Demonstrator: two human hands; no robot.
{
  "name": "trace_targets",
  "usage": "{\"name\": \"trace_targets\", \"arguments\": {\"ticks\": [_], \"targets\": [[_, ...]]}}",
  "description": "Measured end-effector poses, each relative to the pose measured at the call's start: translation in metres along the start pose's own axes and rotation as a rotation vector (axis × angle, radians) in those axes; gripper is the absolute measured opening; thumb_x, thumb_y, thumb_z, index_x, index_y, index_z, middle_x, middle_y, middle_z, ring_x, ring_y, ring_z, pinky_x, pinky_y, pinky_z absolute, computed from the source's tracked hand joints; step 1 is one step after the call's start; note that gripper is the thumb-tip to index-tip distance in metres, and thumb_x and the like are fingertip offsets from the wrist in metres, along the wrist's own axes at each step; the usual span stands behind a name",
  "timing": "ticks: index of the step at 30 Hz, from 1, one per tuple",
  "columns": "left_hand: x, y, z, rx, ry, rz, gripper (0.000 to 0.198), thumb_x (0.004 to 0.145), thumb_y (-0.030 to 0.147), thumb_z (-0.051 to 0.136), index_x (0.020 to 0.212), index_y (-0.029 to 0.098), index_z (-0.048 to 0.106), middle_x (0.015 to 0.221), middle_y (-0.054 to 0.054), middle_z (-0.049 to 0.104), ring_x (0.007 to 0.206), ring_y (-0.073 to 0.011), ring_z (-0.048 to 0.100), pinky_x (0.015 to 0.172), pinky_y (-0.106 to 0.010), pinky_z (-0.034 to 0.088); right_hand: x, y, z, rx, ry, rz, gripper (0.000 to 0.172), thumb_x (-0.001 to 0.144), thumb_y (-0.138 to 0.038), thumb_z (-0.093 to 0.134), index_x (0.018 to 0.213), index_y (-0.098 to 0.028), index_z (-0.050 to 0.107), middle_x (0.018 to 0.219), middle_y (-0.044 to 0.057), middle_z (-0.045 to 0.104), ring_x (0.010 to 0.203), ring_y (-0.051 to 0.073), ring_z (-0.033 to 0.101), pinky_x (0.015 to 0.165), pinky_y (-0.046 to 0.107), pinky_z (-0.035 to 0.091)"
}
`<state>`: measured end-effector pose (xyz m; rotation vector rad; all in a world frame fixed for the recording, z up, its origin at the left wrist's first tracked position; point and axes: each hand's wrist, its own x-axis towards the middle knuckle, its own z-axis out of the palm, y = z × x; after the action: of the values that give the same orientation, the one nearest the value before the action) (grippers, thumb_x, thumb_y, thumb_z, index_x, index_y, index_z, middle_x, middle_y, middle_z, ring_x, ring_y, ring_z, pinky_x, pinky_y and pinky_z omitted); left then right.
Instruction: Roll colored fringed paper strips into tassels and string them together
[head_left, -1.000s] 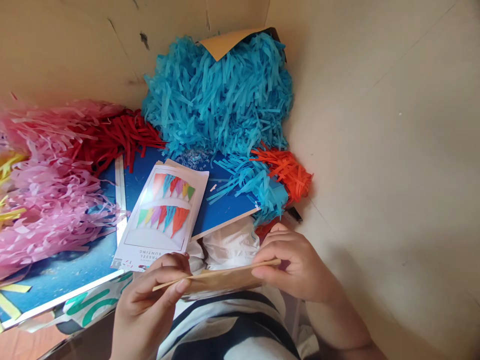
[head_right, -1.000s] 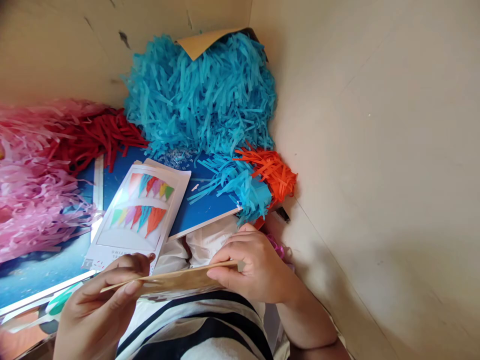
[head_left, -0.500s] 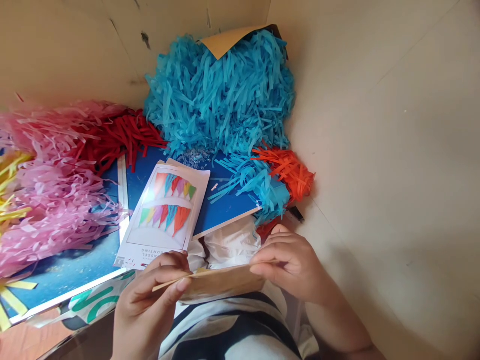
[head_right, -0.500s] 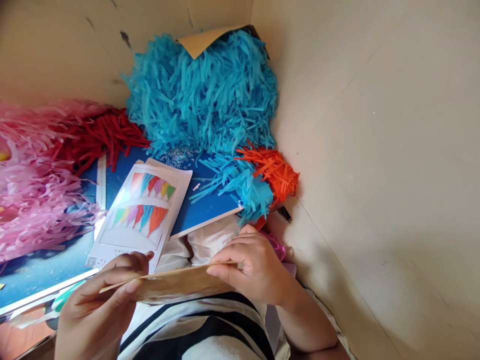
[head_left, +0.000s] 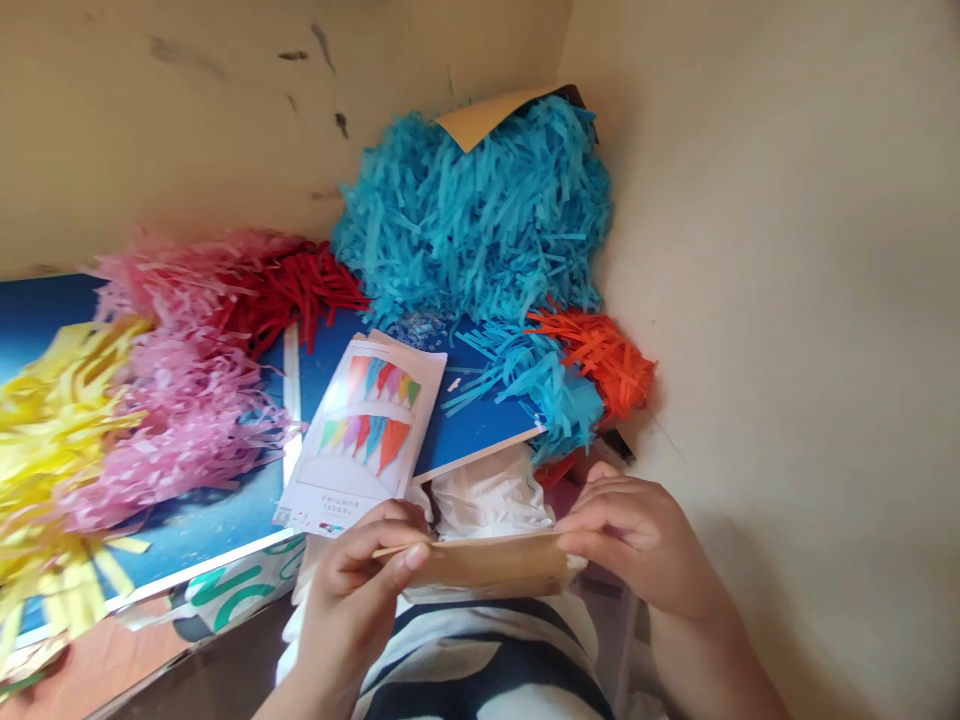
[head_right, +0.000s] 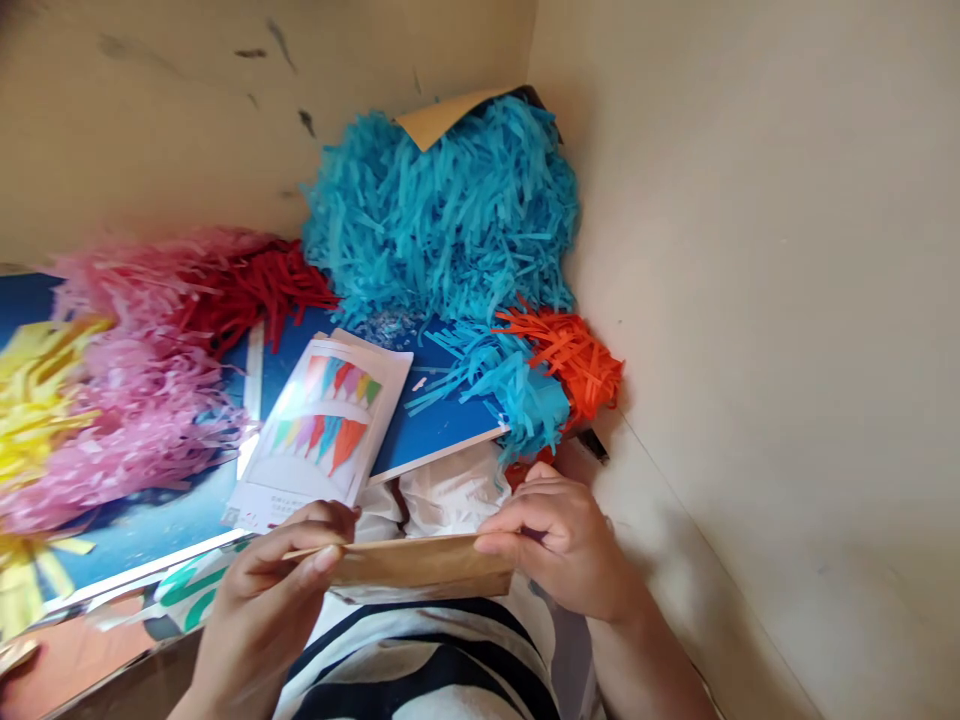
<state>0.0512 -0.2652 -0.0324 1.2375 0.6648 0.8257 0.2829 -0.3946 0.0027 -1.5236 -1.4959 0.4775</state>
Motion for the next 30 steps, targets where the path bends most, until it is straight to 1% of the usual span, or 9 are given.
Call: {"name": "trace_targets", "arguments": {"ticks": [2,5,8,10,13,16,18,24,30], "targets": [[0.000,0.000,0.002,-0.015,0.014,-0.039,0.015,0.076,0.036,0.078,0.070,0.022,0.078,0.067,-0.003,0.060,0.071,-0.0186,0.057,0.065,-0.029,0.043,-0.003,0.004,0.000,-0.006,0.012,0.022,0.016,0.091,-0.032,0.070,0.078,-0.023,0.074,0.067,0.000,0.073,0.059,0.014,0.058,0.061,0.030,0.044],[-0.001,0.000,0.001,-0.023,0.016,-0.079,0.023,0.079,0.041,0.075,0.071,0.020,0.078,0.071,-0.005,0.061,0.074,-0.0197,0.058,0.067,-0.030,0.043,-0.004,0.009,-0.001,0.007,-0.015,0.067,0.016,0.089,-0.032,0.071,0.076,-0.024,0.075,0.066,-0.001,0.072,0.061,0.015,0.057,0.060,0.029,0.045],[-0.001,-0.001,-0.004,0.041,-0.051,-0.058,0.029,0.083,0.046,0.070,0.074,0.020,0.079,0.073,-0.006,0.064,0.076,-0.0209,0.059,0.069,-0.031,0.044,-0.004,0.011,-0.002,0.008,-0.031,0.084,0.015,0.089,-0.031,0.071,0.076,-0.024,0.074,0.067,-0.001,0.072,0.062,0.015,0.058,0.060,0.027,0.047],[-0.001,-0.001,-0.006,0.121,-0.094,-0.050,0.024,0.078,0.046,0.075,0.081,0.022,0.080,0.074,-0.006,0.066,0.075,-0.0208,0.060,0.069,-0.030,0.045,-0.003,0.009,-0.003,-0.011,-0.019,0.059,0.015,0.089,-0.030,0.071,0.076,-0.024,0.074,0.068,0.000,0.072,0.064,0.016,0.058,0.061,0.028,0.047],[-0.001,0.001,-0.005,0.215,-0.119,-0.069,0.026,0.071,0.041,0.082,0.090,0.024,0.081,0.075,-0.005,0.067,0.073,-0.0203,0.062,0.068,-0.029,0.047,-0.002,0.006,-0.002,-0.044,-0.032,0.028,0.016,0.089,-0.030,0.070,0.075,-0.023,0.073,0.067,0.000,0.071,0.063,0.016,0.059,0.063,0.030,0.046],[-0.001,0.004,0.000,0.227,-0.121,-0.053,0.018,0.075,0.041,0.079,0.077,0.023,0.082,0.069,-0.005,0.064,0.069,-0.0191,0.061,0.064,-0.029,0.046,-0.003,0.003,0.000,-0.053,-0.062,0.013,0.018,0.090,-0.030,0.069,0.074,-0.024,0.072,0.066,0.000,0.071,0.061,0.016,0.059,0.064,0.032,0.045],[-0.001,0.006,0.004,0.221,-0.099,-0.044,0.018,0.075,0.041,0.079,0.071,0.023,0.081,0.066,-0.005,0.062,0.065,-0.0176,0.060,0.061,-0.027,0.045,-0.004,0.002,0.000,-0.048,-0.070,-0.003,0.017,0.091,-0.029,0.068,0.075,-0.024,0.072,0.066,0.000,0.071,0.061,0.016,0.060,0.065,0.033,0.045],[-0.003,0.004,0.006,0.181,-0.038,-0.052,0.023,0.071,0.044,0.081,0.066,0.022,0.080,0.062,-0.004,0.061,0.061,-0.0170,0.059,0.057,-0.027,0.044,-0.004,0.000,-0.002,-0.039,-0.055,-0.003,0.016,0.090,-0.030,0.068,0.076,-0.024,0.073,0.065,0.001,0.070,0.058,0.017,0.061,0.060,0.033,0.045],[-0.005,-0.002,0.005,0.100,-0.009,-0.031,0.023,0.071,0.046,0.081,0.066,0.023,0.080,0.059,-0.004,0.061,0.061,-0.0168,0.057,0.056,-0.027,0.044,-0.002,0.001,0.001,-0.026,-0.080,0.023,0.014,0.090,-0.027,0.068,0.077,-0.024,0.073,0.066,0.001,0.070,0.059,0.017,0.061,0.064,0.033,0.047]]}}
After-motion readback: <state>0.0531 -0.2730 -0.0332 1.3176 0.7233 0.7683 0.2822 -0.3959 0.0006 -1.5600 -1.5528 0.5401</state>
